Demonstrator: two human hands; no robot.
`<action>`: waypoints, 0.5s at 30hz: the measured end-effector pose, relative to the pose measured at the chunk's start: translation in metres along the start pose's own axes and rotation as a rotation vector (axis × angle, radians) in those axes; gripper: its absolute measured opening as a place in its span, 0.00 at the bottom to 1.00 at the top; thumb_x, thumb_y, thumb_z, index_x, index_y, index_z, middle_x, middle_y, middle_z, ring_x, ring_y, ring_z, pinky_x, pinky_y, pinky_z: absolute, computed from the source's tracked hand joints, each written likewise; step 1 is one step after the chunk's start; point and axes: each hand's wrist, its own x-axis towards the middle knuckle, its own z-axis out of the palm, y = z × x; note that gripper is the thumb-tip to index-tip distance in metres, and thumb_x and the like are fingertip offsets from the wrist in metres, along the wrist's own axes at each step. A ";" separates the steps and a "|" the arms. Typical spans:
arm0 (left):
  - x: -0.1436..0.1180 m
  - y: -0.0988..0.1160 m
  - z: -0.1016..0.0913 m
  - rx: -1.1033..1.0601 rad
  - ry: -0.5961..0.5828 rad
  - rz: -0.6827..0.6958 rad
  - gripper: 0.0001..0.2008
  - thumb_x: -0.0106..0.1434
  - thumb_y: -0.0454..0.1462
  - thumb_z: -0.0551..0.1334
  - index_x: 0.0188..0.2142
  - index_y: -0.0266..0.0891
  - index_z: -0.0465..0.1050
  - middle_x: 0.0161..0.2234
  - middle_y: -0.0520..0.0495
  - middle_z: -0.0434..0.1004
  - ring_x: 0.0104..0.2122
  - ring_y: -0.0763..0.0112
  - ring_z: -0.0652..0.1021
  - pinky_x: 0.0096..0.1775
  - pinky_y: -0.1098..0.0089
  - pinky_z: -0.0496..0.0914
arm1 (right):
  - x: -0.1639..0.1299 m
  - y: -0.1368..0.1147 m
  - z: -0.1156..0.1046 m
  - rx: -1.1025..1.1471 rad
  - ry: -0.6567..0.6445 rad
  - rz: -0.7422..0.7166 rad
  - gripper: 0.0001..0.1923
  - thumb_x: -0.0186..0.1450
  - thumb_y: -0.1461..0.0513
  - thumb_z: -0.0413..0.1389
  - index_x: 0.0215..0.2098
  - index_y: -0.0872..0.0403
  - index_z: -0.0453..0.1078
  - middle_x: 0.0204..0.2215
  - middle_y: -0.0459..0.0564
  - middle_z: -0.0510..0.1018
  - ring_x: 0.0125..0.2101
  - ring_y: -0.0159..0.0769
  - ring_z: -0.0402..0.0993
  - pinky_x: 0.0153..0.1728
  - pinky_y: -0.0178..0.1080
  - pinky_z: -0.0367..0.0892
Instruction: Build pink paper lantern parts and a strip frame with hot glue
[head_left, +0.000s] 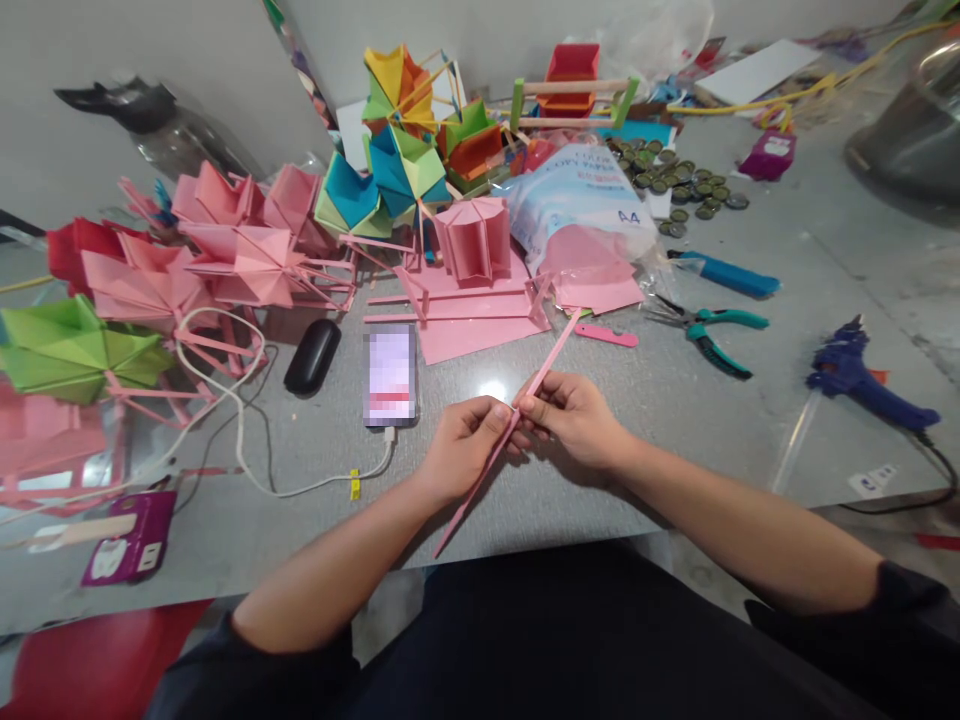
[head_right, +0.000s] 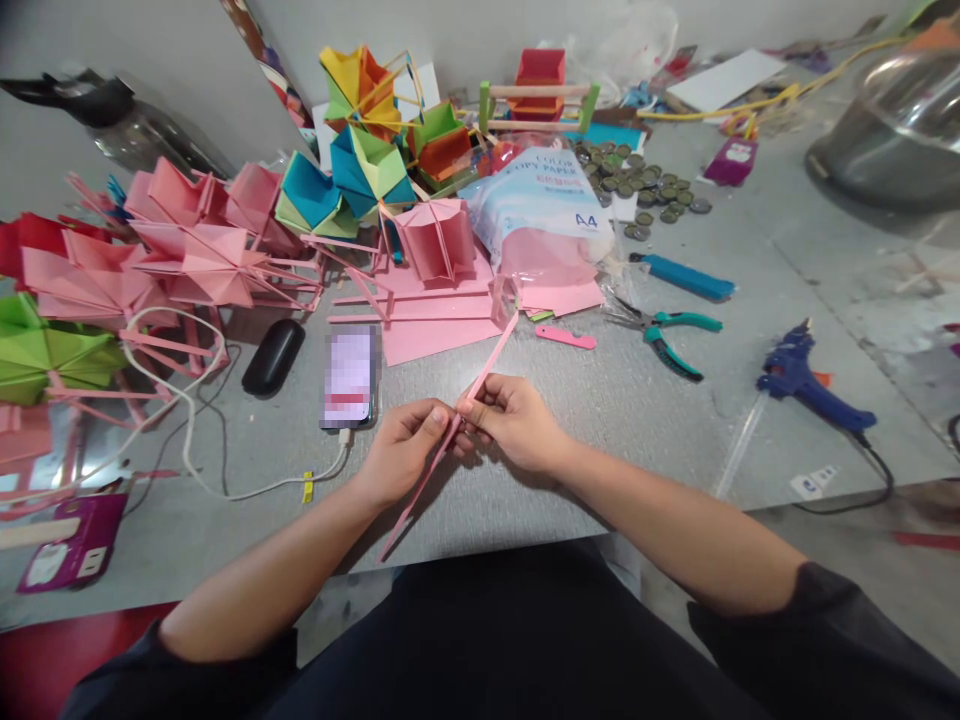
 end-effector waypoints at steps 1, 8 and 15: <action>-0.001 0.001 0.000 0.026 0.012 0.006 0.32 0.63 0.64 0.71 0.31 0.35 0.77 0.28 0.43 0.84 0.26 0.69 0.82 0.34 0.68 0.81 | 0.000 -0.001 0.000 -0.008 -0.003 0.007 0.25 0.62 0.43 0.73 0.32 0.54 0.73 0.18 0.39 0.69 0.19 0.28 0.65 0.20 0.34 0.62; 0.000 -0.001 -0.001 0.001 -0.033 -0.034 0.32 0.61 0.64 0.72 0.31 0.36 0.76 0.27 0.44 0.83 0.25 0.67 0.83 0.31 0.66 0.81 | -0.001 -0.003 -0.001 -0.055 -0.059 -0.013 0.24 0.64 0.44 0.71 0.32 0.54 0.74 0.18 0.40 0.69 0.18 0.28 0.64 0.20 0.34 0.62; 0.003 -0.004 -0.005 -0.081 -0.048 -0.104 0.28 0.59 0.60 0.75 0.32 0.37 0.75 0.26 0.45 0.83 0.23 0.67 0.82 0.29 0.66 0.80 | 0.000 -0.002 -0.003 -0.044 -0.085 -0.039 0.21 0.66 0.45 0.69 0.34 0.53 0.73 0.19 0.38 0.67 0.19 0.28 0.64 0.22 0.35 0.62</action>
